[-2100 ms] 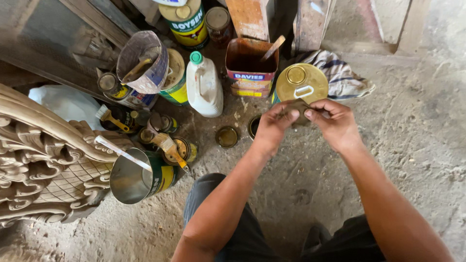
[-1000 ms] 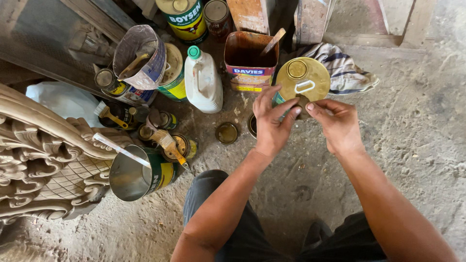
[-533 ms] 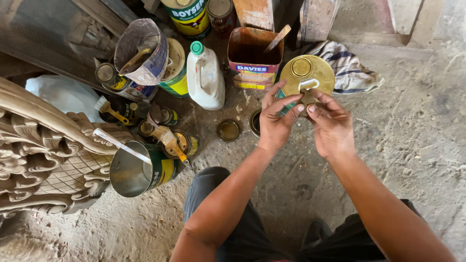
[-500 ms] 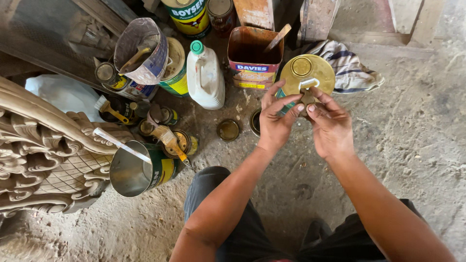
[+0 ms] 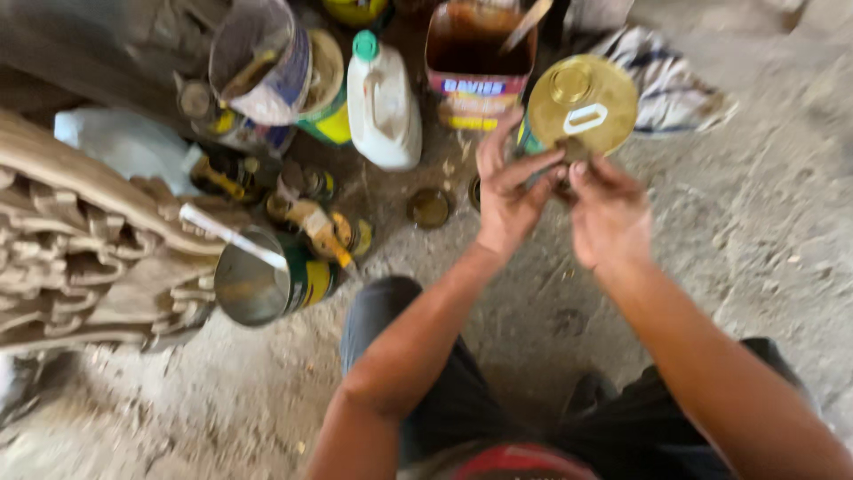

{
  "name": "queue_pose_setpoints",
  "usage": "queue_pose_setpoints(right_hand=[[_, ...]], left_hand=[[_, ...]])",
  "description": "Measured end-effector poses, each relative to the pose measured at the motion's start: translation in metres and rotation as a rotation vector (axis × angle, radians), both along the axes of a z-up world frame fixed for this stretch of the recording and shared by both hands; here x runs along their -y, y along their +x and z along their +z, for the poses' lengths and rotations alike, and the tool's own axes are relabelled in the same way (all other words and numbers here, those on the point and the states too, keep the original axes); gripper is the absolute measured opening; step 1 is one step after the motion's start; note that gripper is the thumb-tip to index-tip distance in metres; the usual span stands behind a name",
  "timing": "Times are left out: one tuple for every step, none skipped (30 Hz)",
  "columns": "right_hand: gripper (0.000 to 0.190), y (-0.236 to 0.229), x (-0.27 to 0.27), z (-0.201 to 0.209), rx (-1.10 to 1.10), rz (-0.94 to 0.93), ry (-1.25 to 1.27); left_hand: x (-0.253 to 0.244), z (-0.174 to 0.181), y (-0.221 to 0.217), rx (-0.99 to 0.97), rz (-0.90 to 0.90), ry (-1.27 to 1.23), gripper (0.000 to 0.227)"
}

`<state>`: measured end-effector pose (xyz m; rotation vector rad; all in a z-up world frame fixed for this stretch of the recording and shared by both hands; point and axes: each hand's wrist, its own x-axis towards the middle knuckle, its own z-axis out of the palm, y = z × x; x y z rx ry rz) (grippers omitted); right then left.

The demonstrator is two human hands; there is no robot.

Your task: The person uses a spray gun to apply finish to a wooden cabinet, then retrieves a cloth and liquid from a paint can to wipe the cabinet surface. The person kneels to open a can, dips a cloth, and wipes the cabinet top and front panels.

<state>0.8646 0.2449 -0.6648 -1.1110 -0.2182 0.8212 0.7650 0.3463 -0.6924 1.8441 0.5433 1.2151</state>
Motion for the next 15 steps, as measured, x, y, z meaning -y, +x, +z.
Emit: queue_pose_setpoints(right_hand=[[0.032, 0.005, 0.002, -0.003, 0.043, -0.005, -0.034], [0.028, 0.011, 0.005, -0.005, 0.05, -0.002, -0.021], [0.024, 0.021, 0.008, -0.006, 0.067, -0.006, -0.001], [0.02, 0.03, 0.011, -0.006, 0.084, -0.011, 0.019], [0.021, 0.038, 0.013, -0.008, 0.13, -0.005, 0.005], [0.022, 0.046, 0.015, -0.009, 0.175, 0.001, -0.01], [0.023, 0.053, 0.015, -0.01, 0.22, 0.006, -0.021], [0.023, 0.058, 0.014, -0.011, 0.249, 0.014, -0.013], [0.023, 0.062, 0.012, -0.011, 0.281, 0.024, -0.005], [0.024, 0.063, 0.01, -0.012, 0.313, 0.035, 0.003], [0.025, 0.066, 0.01, -0.011, 0.367, 0.034, -0.055], [0.026, 0.071, 0.009, -0.009, 0.421, 0.033, -0.113], [0.027, 0.07, 0.01, -0.009, 0.469, 0.032, -0.179], [0.027, 0.069, 0.011, -0.008, 0.521, 0.057, -0.203], [0.027, 0.067, 0.014, -0.007, 0.571, 0.087, -0.229]], left_hand=[[-0.007, -0.007, -0.005, 0.002, -0.026, 0.067, 0.03], [-0.011, -0.016, -0.013, 0.003, -0.054, 0.133, 0.031], [-0.017, -0.025, -0.019, -0.067, 0.017, 0.092, 0.035], [-0.021, -0.037, -0.025, -0.137, 0.089, 0.051, 0.04], [-0.023, -0.05, -0.031, -0.208, 0.161, 0.01, 0.044], [-0.022, -0.063, -0.033, -0.298, 0.223, -0.024, 0.058], [-0.022, -0.076, -0.035, -0.388, 0.284, -0.054, 0.073], [-0.02, -0.089, -0.036, -0.478, 0.344, -0.085, 0.089], [-0.016, -0.101, -0.038, -0.56, 0.327, -0.134, 0.102], [-0.011, -0.111, -0.042, -0.643, 0.309, -0.184, 0.116], [-0.006, -0.12, -0.042, -0.72, 0.289, -0.235, 0.129], [-0.005, -0.129, -0.04, -0.77, 0.259, -0.251, 0.134], [-0.002, -0.136, -0.043, -0.825, 0.224, -0.272, 0.138], [0.0, -0.143, -0.045, -0.88, 0.188, -0.292, 0.142], [0.002, -0.149, -0.047, -0.868, 0.183, -0.303, 0.143]])
